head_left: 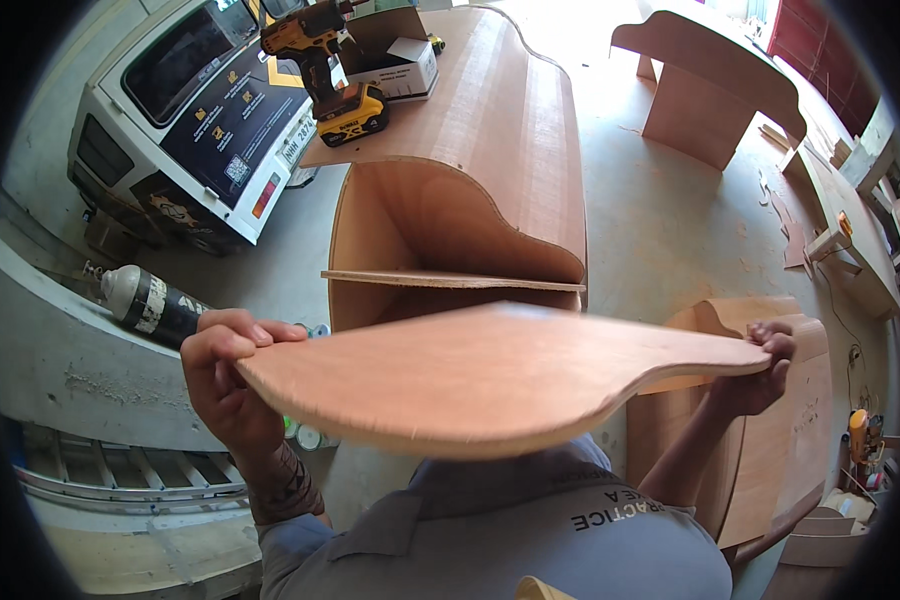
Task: The person constructs a wooden furniture piece by placing curved plywood panels into a frame, securing them with a power drill and screws, marking a component with a pencil, and using a jigsaw to cut a curved shape from a plywood sheet.
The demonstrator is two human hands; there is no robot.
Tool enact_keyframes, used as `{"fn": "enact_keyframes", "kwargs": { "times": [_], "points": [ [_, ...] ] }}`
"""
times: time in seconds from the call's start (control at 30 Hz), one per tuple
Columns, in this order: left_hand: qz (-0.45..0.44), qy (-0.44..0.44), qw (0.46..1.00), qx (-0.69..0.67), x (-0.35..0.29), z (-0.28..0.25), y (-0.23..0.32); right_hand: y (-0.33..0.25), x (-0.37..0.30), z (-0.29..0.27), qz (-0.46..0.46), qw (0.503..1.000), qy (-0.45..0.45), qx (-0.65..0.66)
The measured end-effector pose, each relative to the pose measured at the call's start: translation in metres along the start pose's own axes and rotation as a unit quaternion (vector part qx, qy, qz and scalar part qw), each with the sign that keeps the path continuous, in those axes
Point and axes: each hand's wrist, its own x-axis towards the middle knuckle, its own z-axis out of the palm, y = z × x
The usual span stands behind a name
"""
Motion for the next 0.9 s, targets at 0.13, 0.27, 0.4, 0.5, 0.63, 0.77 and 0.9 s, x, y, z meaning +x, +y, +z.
{"fn": "enact_keyframes", "kwargs": {
  "times": [0.13,0.27,0.4,0.5,0.63,0.77,0.9],
  "points": [
    [-0.003,0.012,0.997,0.070,-0.018,-0.022,-0.015,0.046,-0.045,0.050,0.091,0.990,0.085,0.065],
    [-0.010,0.071,0.992,0.107,-0.053,-0.036,-0.044,0.071,-0.081,0.068,0.182,0.975,0.123,0.041],
    [-0.004,0.163,0.987,0.001,-0.064,-0.024,-0.018,0.058,-0.056,0.071,0.115,0.977,0.108,0.144],
    [0.013,0.118,0.991,0.053,-0.049,-0.024,-0.013,0.066,-0.029,0.073,0.071,0.976,0.107,0.177],
    [0.012,0.066,0.997,0.031,-0.007,-0.029,-0.044,0.111,-0.019,0.087,0.141,0.982,0.082,0.094],
    [-0.122,-0.006,0.991,0.059,0.051,-0.022,-0.093,0.206,-0.055,0.086,0.257,0.963,0.054,-0.055],
    [-0.079,-0.067,0.965,0.243,0.100,-0.013,-0.168,0.313,-0.104,0.061,0.281,0.952,0.051,-0.111]
  ]
}}
